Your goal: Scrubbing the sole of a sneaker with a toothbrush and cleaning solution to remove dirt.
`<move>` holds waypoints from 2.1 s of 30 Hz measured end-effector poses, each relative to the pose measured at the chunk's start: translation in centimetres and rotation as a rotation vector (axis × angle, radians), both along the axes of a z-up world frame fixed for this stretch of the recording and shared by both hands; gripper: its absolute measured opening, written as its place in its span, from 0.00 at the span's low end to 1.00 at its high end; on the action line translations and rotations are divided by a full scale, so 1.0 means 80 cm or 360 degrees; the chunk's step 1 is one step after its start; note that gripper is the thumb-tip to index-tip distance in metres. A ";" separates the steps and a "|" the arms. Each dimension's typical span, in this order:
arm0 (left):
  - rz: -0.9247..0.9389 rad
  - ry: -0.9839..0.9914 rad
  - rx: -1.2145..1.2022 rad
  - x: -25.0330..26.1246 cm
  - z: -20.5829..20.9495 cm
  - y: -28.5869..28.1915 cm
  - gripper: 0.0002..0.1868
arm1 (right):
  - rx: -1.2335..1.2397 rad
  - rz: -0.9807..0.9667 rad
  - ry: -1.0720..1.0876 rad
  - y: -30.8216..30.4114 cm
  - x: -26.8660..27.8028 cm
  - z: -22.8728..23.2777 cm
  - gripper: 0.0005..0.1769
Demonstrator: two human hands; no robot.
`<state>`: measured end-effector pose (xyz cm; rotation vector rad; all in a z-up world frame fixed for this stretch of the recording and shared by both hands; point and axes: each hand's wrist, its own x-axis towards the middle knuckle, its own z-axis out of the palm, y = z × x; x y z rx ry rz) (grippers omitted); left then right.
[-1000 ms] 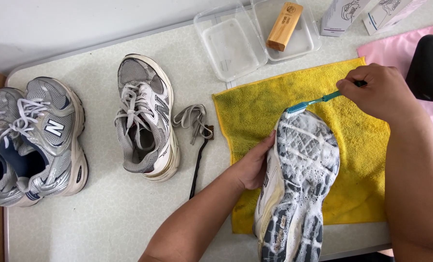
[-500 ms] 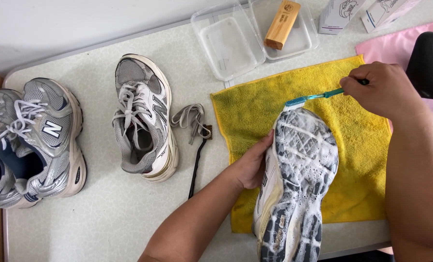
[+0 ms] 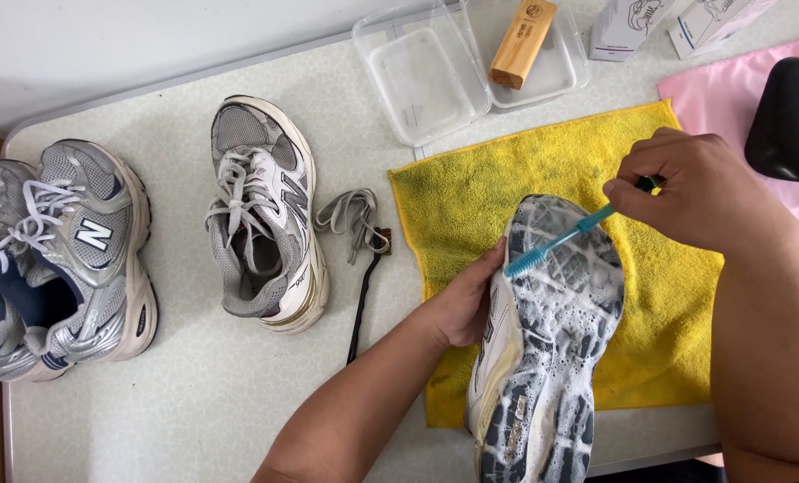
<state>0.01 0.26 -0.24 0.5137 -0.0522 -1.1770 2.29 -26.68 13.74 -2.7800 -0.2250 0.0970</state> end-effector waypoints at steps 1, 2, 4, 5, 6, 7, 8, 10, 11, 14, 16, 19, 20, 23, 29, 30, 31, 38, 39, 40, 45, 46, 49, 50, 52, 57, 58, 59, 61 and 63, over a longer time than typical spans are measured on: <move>0.0000 0.0001 -0.0001 0.000 0.006 0.001 0.34 | -0.0001 0.0000 0.0001 0.007 -0.004 0.008 0.13; 0.0005 -0.0003 0.0033 0.000 0.013 0.002 0.35 | 0.0039 -0.0012 0.0063 0.014 -0.008 0.016 0.12; 0.0009 -0.0009 0.0066 0.000 0.015 0.002 0.36 | 0.0077 -0.0025 0.0123 0.021 -0.014 0.025 0.13; 0.0002 -0.0015 -0.0015 0.001 0.011 0.001 0.36 | 0.0062 0.0001 0.0155 0.022 -0.016 0.026 0.13; -0.0005 -0.0018 -0.0096 0.001 0.007 0.000 0.36 | 0.0046 0.0027 0.0191 0.023 -0.017 0.027 0.14; -0.0006 -0.0017 -0.0098 0.001 0.007 -0.001 0.36 | 0.0045 0.0026 0.0192 0.021 -0.019 0.028 0.14; -0.0012 0.0019 -0.0067 0.001 0.007 -0.001 0.37 | 0.0022 0.0049 0.0164 0.020 -0.021 0.029 0.15; -0.0016 0.0057 -0.0038 0.000 0.007 -0.001 0.39 | -0.0002 0.0074 0.0138 0.017 -0.026 0.032 0.15; 0.0003 0.0009 -0.0052 0.000 0.007 -0.001 0.36 | 0.0004 0.0114 0.0148 0.015 -0.028 0.033 0.14; 0.0009 -0.0035 -0.0058 0.001 0.006 0.001 0.34 | 0.0039 0.0106 0.0136 0.017 -0.027 0.033 0.14; -0.0011 -0.0042 -0.0059 -0.001 0.012 0.003 0.33 | 0.0059 0.0050 0.0101 0.020 -0.027 0.035 0.14; -0.0133 -0.0029 0.0059 0.006 0.041 0.001 0.40 | 0.0040 -0.0101 0.0065 0.021 -0.019 0.046 0.12; -0.0101 -0.0048 0.0124 0.005 0.053 0.002 0.43 | 0.0070 -0.0126 0.0063 0.021 -0.020 0.046 0.13; -0.0077 -0.0054 0.0187 0.001 0.067 0.003 0.45 | 0.0112 -0.0138 0.0018 0.016 -0.022 0.043 0.14; -0.0091 -0.0037 0.0253 0.005 0.065 0.003 0.45 | 0.0091 -0.0118 0.0061 0.015 -0.016 0.046 0.15; -0.0110 -0.0033 0.0191 0.003 0.062 0.002 0.45 | 0.0069 -0.0117 0.0082 0.015 -0.017 0.045 0.16; -0.0113 -0.0013 0.0194 -0.002 0.054 0.002 0.45 | 0.0072 -0.0120 0.0102 0.016 -0.020 0.046 0.16; -0.0064 0.0010 0.0062 0.001 0.029 0.000 0.38 | 0.0066 -0.0040 0.0101 0.016 -0.017 0.043 0.16; -0.0046 -0.0037 -0.0064 0.001 0.018 0.001 0.34 | 0.0071 -0.0027 0.0058 0.018 -0.016 0.043 0.15; -0.0040 -0.0051 -0.0070 -0.001 0.022 0.002 0.34 | 0.0065 -0.0020 0.0044 0.019 -0.017 0.043 0.15; -0.0056 -0.0022 -0.0004 0.002 0.033 0.001 0.38 | -0.0114 -0.0100 -0.0292 -0.003 -0.012 0.024 0.14; -0.0051 -0.0014 0.0002 0.004 0.034 0.002 0.38 | -0.0109 -0.0095 -0.0284 -0.018 -0.010 0.015 0.14; -0.0074 0.0098 0.0117 0.002 0.031 0.001 0.41 | -0.0258 -0.0316 -0.0457 -0.041 -0.013 0.000 0.16; -0.0077 0.0035 0.0085 0.003 0.026 0.002 0.39 | -0.0159 -0.0217 -0.0415 -0.034 -0.014 0.003 0.17; -0.0071 -0.0036 0.0052 0.000 0.022 0.004 0.37 | -0.0058 -0.0111 -0.0381 -0.012 -0.019 0.012 0.19; -0.0061 -0.0058 0.0083 0.003 0.025 0.002 0.34 | 0.0242 0.0075 -0.0035 0.018 -0.024 0.028 0.14; -0.0057 -0.0051 0.0087 0.002 0.019 0.001 0.34 | 0.0246 0.0079 -0.0027 0.005 -0.020 0.020 0.14; -0.0057 -0.0037 0.0083 0.001 0.013 0.000 0.34 | 0.0171 0.0030 -0.0244 -0.007 -0.017 0.012 0.11; -0.0059 -0.0027 0.0078 -0.001 0.005 0.000 0.33 | 0.0095 -0.0020 -0.0466 -0.017 -0.015 0.006 0.10; -0.0039 -0.0010 0.0034 0.000 0.000 -0.002 0.32 | 0.0074 -0.0030 -0.0519 -0.015 -0.017 0.009 0.13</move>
